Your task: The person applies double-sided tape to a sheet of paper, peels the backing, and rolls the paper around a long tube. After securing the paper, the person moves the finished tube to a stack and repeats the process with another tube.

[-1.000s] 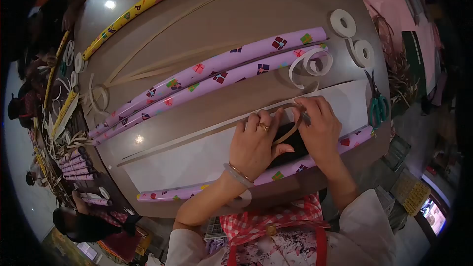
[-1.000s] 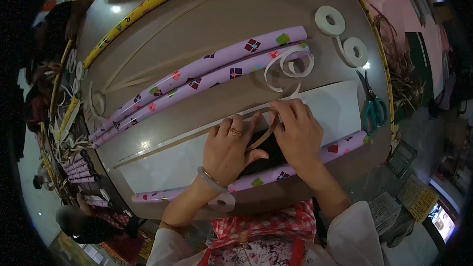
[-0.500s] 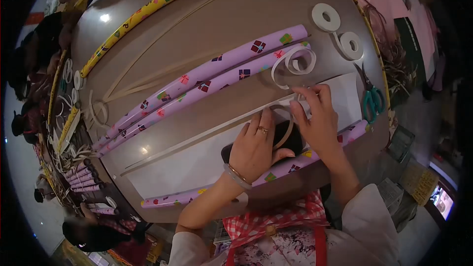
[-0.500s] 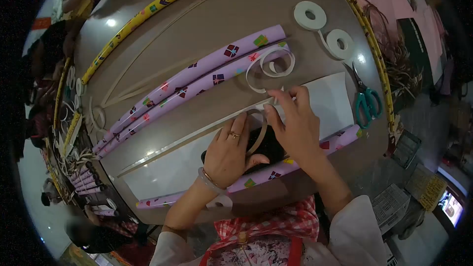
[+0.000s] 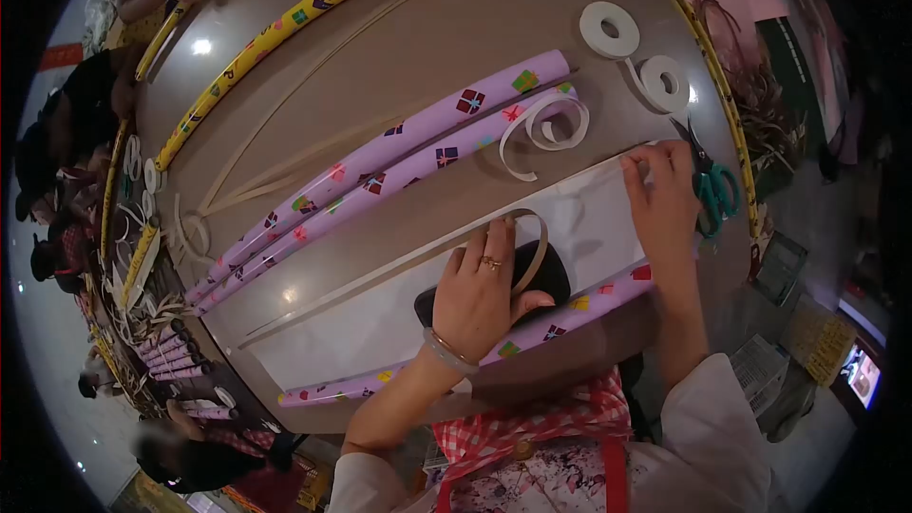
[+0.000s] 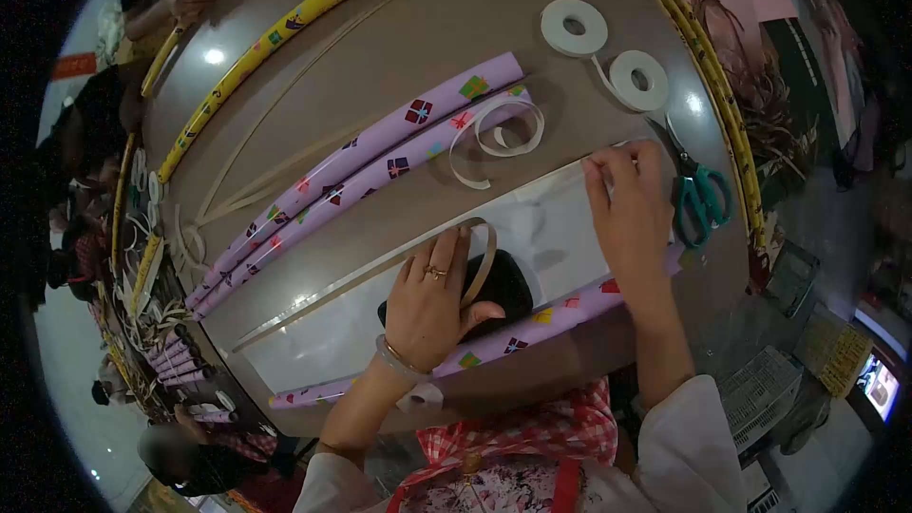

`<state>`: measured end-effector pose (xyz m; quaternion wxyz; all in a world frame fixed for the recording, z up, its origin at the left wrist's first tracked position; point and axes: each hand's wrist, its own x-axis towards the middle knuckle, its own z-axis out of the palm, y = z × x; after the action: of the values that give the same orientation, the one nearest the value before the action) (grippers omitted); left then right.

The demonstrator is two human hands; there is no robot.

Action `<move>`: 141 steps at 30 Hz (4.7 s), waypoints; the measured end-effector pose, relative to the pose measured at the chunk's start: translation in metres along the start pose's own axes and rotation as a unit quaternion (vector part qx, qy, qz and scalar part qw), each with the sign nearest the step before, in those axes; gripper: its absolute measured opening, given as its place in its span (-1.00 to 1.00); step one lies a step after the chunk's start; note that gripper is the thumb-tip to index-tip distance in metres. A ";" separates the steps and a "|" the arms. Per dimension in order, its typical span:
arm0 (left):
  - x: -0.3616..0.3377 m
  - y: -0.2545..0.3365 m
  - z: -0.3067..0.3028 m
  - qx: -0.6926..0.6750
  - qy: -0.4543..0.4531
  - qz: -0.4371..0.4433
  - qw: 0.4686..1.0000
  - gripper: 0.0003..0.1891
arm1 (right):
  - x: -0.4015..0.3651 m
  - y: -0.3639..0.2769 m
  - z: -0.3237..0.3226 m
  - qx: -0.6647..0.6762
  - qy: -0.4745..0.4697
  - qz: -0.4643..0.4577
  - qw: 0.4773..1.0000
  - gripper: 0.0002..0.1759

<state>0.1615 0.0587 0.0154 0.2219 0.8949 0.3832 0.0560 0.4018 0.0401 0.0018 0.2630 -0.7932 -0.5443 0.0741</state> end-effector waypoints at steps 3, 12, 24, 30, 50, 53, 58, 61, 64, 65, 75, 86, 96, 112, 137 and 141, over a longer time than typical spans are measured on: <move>-0.001 0.003 0.000 -0.017 -0.001 -0.017 1.000 -0.03 | 0.009 0.023 -0.012 -0.044 0.021 0.007 0.999 -0.87; -0.002 0.001 0.000 -0.006 0.000 -0.011 1.000 -0.02 | -0.005 -0.007 -0.017 0.031 0.155 0.013 0.987 -0.82; -0.001 -0.005 -0.003 -0.046 -0.014 0.004 0.999 -0.05 | -0.044 -0.044 0.021 0.084 -0.074 -0.222 0.969 -0.56; -0.002 -0.010 -0.003 -0.036 -0.004 0.022 0.999 0.06 | -0.030 -0.047 0.022 0.129 -0.040 -0.129 0.982 -0.66; -0.002 -0.011 -0.003 -0.027 -0.013 0.024 0.999 0.05 | -0.020 -0.046 0.021 0.053 -0.043 -0.057 0.996 -0.82; -0.001 -0.012 -0.003 -0.033 -0.014 0.022 0.999 0.04 | -0.019 -0.047 0.022 0.048 -0.051 -0.053 0.996 -0.81; -0.001 -0.011 -0.004 -0.044 -0.016 0.015 0.999 0.03 | -0.018 -0.047 0.024 0.041 -0.050 -0.053 0.996 -0.79; -0.001 -0.012 -0.004 -0.049 -0.013 0.017 0.999 0.03 | -0.017 -0.047 0.024 0.034 -0.043 -0.064 0.996 -0.79; -0.001 -0.012 -0.004 -0.053 -0.011 0.017 0.998 0.02 | -0.017 -0.047 0.025 0.039 -0.052 -0.051 0.997 -0.79; -0.001 -0.012 -0.004 -0.048 -0.009 0.018 0.999 0.01 | -0.017 -0.048 0.025 0.039 -0.052 -0.051 0.997 -0.79; 0.000 -0.011 -0.003 -0.031 -0.003 0.012 0.999 -0.05 | -0.017 -0.050 0.025 0.042 -0.052 -0.039 0.997 -0.73; 0.016 -0.005 0.002 -0.011 0.009 0.016 1.000 -0.11 | -0.018 -0.050 0.022 0.046 -0.069 -0.026 0.996 -0.75; 0.025 0.007 0.002 0.031 -0.006 -0.017 0.999 -0.11 | -0.017 -0.052 0.018 0.061 -0.090 -0.014 0.994 -0.76; 0.033 0.021 0.016 -0.027 0.007 0.012 1.000 0.02 | -0.015 -0.053 0.011 0.085 -0.071 -0.013 0.994 -0.79; 0.037 0.026 0.018 -0.020 0.036 0.022 0.999 -0.12 | 0.004 -0.009 -0.026 0.150 -0.051 0.005 0.987 -0.64; 0.038 0.026 0.019 -0.020 0.032 0.018 0.999 -0.15 | 0.003 -0.007 -0.020 0.230 -0.105 0.054 0.966 -0.74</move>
<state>0.2106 0.0631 0.0074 0.2261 0.8949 0.3724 0.0967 0.4051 0.0379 0.0228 0.3755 -0.7276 -0.4931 0.2940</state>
